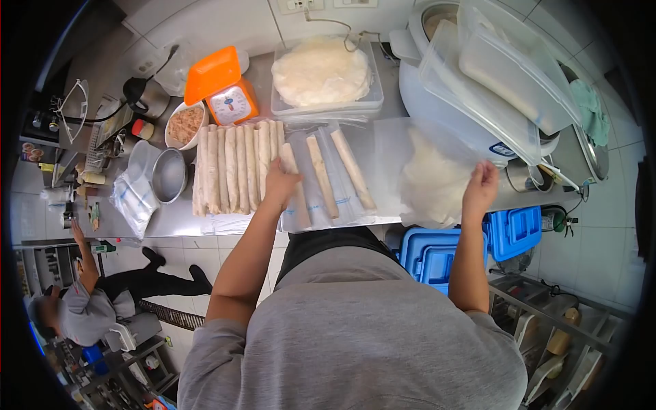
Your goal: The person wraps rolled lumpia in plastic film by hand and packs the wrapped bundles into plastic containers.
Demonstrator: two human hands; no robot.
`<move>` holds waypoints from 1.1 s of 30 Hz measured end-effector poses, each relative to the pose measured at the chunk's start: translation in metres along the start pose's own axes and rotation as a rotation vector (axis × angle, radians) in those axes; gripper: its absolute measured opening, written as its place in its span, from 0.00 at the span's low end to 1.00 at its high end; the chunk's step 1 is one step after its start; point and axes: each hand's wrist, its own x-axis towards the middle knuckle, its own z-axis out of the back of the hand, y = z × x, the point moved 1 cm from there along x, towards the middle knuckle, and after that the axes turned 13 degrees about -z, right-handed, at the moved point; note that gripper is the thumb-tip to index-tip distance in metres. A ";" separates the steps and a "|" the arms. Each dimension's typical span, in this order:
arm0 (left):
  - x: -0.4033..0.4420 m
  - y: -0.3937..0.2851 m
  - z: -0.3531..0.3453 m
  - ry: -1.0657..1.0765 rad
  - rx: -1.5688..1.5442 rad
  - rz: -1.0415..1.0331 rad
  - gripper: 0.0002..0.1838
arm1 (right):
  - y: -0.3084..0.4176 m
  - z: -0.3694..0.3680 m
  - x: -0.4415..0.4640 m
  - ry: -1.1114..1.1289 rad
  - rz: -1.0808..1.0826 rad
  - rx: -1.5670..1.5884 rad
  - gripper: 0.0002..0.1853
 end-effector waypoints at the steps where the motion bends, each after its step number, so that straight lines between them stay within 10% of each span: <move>1: -0.009 -0.015 0.004 -0.018 0.085 -0.042 0.42 | 0.004 0.008 0.000 -0.061 0.037 -0.020 0.11; 6: -0.028 -0.057 0.019 -0.038 0.507 -0.120 0.46 | 0.016 0.038 -0.004 -0.257 -0.007 -0.175 0.23; 14: -0.035 -0.073 0.024 -0.035 0.691 -0.244 0.47 | 0.048 0.014 -0.044 -0.202 0.741 -0.514 0.27; 18: -0.031 -0.061 0.028 -0.059 0.629 -0.246 0.49 | 0.037 -0.093 -0.121 0.569 0.417 -0.331 0.29; 23: -0.033 -0.056 0.031 -0.073 0.583 -0.136 0.51 | 0.045 -0.170 -0.155 0.838 0.177 -0.675 0.41; 26: -0.042 -0.080 0.029 -0.059 0.439 -0.017 0.51 | 0.023 -0.188 -0.142 0.910 0.031 -0.543 0.39; 33: -0.056 -0.022 -0.034 -0.112 -0.287 0.051 0.47 | 0.030 -0.181 -0.092 0.643 0.503 -0.621 0.25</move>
